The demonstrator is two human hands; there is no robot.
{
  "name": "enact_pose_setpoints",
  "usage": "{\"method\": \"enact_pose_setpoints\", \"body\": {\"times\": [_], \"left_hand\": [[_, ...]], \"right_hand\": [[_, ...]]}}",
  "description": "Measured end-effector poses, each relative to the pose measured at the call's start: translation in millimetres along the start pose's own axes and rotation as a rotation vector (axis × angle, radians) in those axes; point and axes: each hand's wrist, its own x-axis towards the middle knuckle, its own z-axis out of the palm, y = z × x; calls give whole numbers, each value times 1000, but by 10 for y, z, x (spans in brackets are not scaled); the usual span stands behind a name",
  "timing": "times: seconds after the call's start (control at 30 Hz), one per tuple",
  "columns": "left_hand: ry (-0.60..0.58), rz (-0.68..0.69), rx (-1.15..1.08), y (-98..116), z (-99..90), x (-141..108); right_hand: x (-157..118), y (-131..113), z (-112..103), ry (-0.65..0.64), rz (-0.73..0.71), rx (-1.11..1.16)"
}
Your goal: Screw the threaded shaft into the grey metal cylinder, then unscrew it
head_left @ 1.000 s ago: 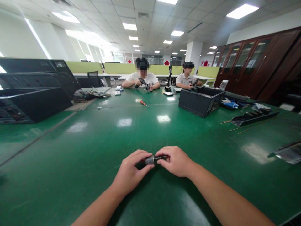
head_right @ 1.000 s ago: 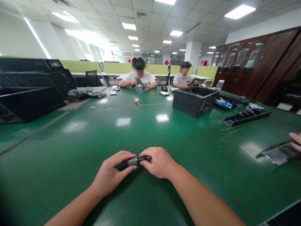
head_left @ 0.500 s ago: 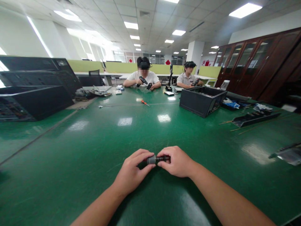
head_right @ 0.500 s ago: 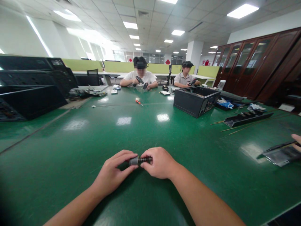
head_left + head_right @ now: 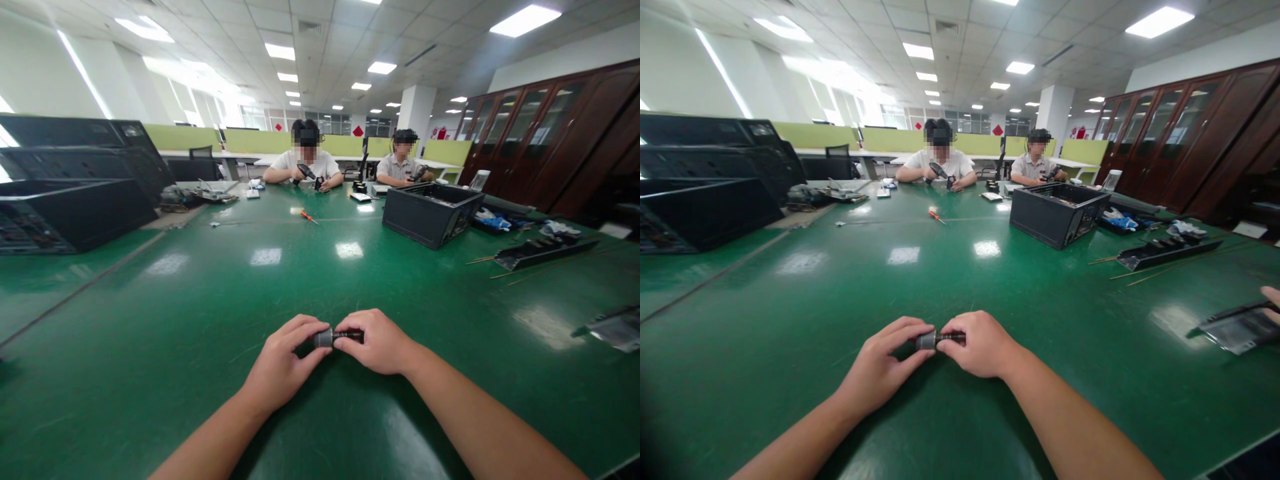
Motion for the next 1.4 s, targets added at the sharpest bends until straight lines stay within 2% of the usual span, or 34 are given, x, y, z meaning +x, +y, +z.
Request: {"method": "enact_pose_setpoints", "body": {"times": [1.4], "left_hand": [[38, -23, 23, -15, -23, -6]], "right_hand": [[-8, 17, -50, 23, -26, -105]]}}
